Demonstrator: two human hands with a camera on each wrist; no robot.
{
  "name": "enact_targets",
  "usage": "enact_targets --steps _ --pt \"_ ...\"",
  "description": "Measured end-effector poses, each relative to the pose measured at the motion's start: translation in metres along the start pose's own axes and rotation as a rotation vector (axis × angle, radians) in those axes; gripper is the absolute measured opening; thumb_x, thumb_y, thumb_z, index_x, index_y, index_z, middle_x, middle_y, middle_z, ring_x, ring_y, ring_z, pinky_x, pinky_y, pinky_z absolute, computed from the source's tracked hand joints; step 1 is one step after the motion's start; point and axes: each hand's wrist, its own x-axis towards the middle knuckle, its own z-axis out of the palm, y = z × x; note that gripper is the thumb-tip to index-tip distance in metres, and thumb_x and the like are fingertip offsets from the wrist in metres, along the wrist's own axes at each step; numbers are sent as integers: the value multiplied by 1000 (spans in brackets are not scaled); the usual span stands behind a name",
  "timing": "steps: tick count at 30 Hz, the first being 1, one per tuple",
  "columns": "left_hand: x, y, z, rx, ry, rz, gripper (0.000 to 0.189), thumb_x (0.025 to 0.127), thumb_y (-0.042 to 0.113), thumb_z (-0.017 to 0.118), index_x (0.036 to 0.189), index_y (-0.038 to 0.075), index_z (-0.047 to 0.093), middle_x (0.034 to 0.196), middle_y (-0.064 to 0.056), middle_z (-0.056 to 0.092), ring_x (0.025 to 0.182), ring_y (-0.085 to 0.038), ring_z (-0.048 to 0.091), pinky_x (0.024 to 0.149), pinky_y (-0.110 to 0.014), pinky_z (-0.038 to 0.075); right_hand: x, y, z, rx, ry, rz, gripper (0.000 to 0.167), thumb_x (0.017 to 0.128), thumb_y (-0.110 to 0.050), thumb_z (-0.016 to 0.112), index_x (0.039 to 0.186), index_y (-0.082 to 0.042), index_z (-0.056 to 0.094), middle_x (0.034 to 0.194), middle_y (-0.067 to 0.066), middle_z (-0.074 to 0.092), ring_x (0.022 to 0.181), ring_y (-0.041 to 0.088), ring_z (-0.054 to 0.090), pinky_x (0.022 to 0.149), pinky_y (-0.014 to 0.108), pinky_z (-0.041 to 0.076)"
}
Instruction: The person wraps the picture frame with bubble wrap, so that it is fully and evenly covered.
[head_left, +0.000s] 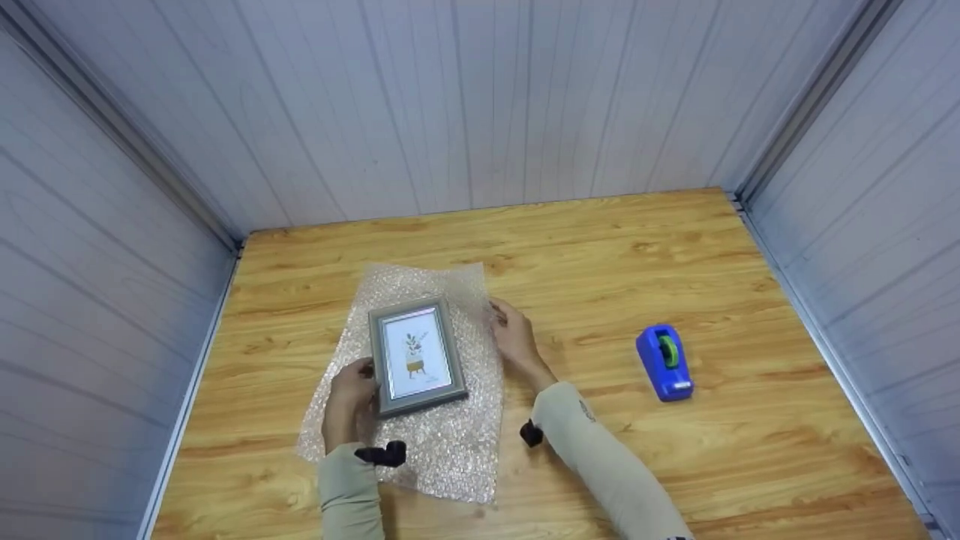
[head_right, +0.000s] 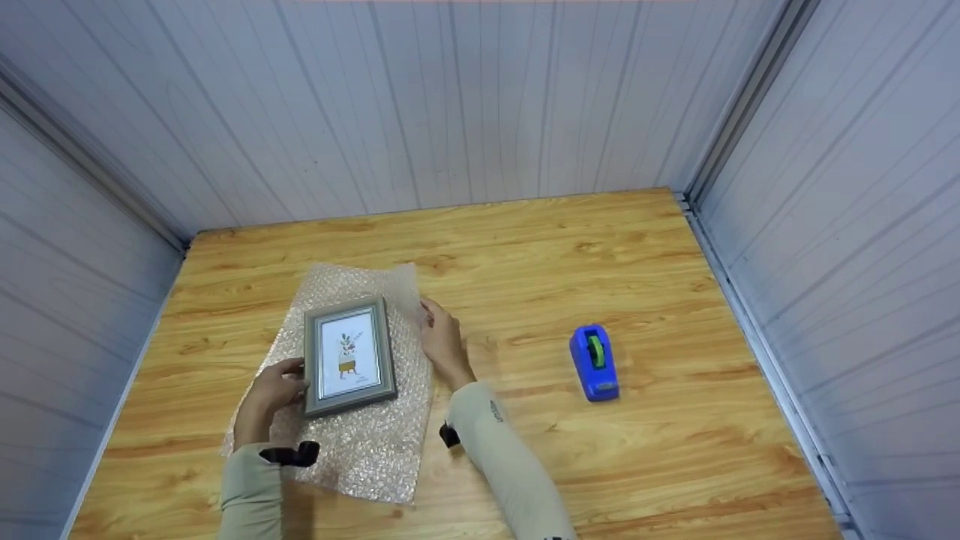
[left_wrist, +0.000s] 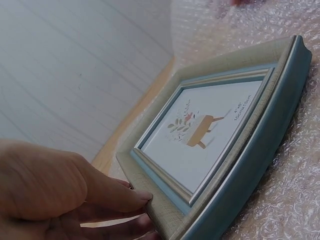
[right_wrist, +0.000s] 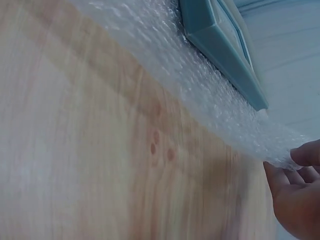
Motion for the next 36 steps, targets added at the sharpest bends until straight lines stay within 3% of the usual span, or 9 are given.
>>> enact_targets --steps 6,13,20,28,36 --pt "0 1 0 -1 4 8 49 79 -2 53 127 -9 52 117 -30 60 108 -40 58 95 -47 47 -7 -10 9 -78 -45 -120 38 95 1 49 132 1 54 131 19 58 123 31 55 102 36 46" --pt "0 1 1 -21 11 2 50 78 -3 53 127 -9 52 116 -29 61 107 -39 58 95 -46 47 -17 -26 27 -206 -129 -175 38 95 -5 52 133 -6 55 128 15 61 90 24 67 82 31 55" --pt "0 0 -2 -1 -1 15 50 77 -3 53 127 -10 51 116 -31 60 110 -42 57 97 -47 46 -27 -34 44 -384 -162 -223 38 94 -3 51 131 -7 57 131 10 60 120 25 58 101 35 46" --pt "-1 1 -2 -23 -9 -8 51 77 -4 52 127 -11 50 117 -31 60 109 -41 58 93 -45 49 -32 -38 58 -526 -179 -247 35 95 -5 50 129 -10 60 127 9 63 115 25 62 95 35 51" --pt "0 1 -2 -30 -7 -16 50 79 -4 54 129 -10 51 119 -30 60 109 -41 59 90 -42 52 -34 -39 66 -641 -188 -308 36 94 -5 49 127 -8 60 126 11 63 116 26 61 99 35 49"
